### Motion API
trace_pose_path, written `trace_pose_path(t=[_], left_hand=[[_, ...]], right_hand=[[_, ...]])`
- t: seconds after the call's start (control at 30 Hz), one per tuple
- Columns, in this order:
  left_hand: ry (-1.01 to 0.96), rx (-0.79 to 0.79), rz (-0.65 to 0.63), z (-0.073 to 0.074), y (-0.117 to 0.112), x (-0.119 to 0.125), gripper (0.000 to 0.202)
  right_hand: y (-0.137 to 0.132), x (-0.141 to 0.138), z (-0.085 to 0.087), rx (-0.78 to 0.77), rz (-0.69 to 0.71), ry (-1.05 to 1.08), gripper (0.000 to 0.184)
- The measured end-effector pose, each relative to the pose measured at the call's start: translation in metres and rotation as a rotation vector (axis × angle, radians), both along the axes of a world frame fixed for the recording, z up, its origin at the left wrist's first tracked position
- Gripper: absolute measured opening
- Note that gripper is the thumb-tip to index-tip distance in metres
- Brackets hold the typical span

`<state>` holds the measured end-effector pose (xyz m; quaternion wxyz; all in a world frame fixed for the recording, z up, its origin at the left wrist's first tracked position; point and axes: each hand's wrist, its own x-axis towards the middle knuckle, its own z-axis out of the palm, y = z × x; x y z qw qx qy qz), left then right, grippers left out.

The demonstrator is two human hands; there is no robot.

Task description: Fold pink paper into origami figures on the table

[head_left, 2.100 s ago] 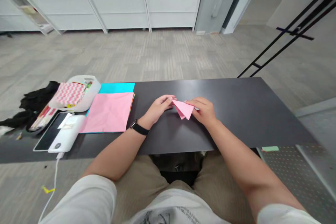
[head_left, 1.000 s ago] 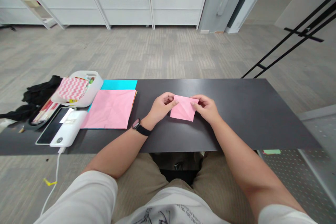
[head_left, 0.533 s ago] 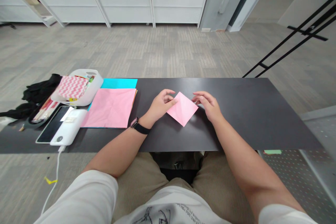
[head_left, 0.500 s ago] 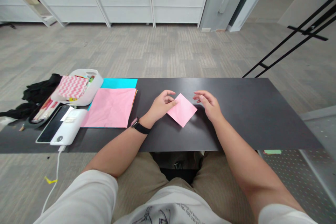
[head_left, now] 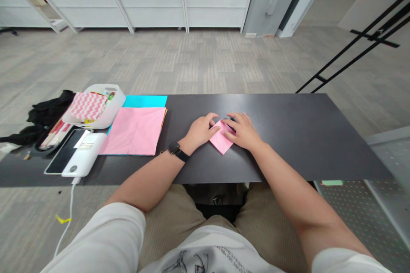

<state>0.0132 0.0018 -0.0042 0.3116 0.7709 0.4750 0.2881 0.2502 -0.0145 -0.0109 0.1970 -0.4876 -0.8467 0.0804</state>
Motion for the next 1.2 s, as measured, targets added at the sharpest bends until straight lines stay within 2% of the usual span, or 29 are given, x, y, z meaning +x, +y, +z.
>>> trace_pose_path(t=[0.13, 0.23, 0.4, 0.63, 0.83, 1.0, 1.2], left_hand=[[0.173, 0.174, -0.014, -0.001, 0.0, -0.002, 0.043], [0.216, 0.213, -0.047, 0.001, 0.0, -0.003, 0.044], [0.2, 0.187, -0.184, 0.0, 0.002, -0.002, 0.05], [0.283, 0.137, -0.217, 0.0, 0.003, -0.008, 0.051], [0.257, 0.134, -0.32, 0.002, 0.008, -0.02, 0.052], [0.274, 0.133, -0.374, 0.002, 0.01, -0.032, 0.061], [0.302, 0.104, -0.388, 0.01, 0.008, -0.045, 0.062]], right_hand=[[-0.001, -0.002, -0.001, -0.027, -0.012, -0.08, 0.046], [-0.001, -0.002, -0.002, -0.03, -0.022, -0.109, 0.048], [-0.001, -0.001, -0.004, -0.032, -0.028, -0.121, 0.049], [-0.001, -0.001, -0.005, -0.041, -0.05, -0.128, 0.05], [-0.001, 0.0, -0.007, -0.043, -0.06, -0.134, 0.051], [0.0, 0.001, -0.009, -0.038, -0.063, -0.121, 0.05], [-0.001, 0.001, -0.008, -0.058, -0.068, -0.122, 0.05]])
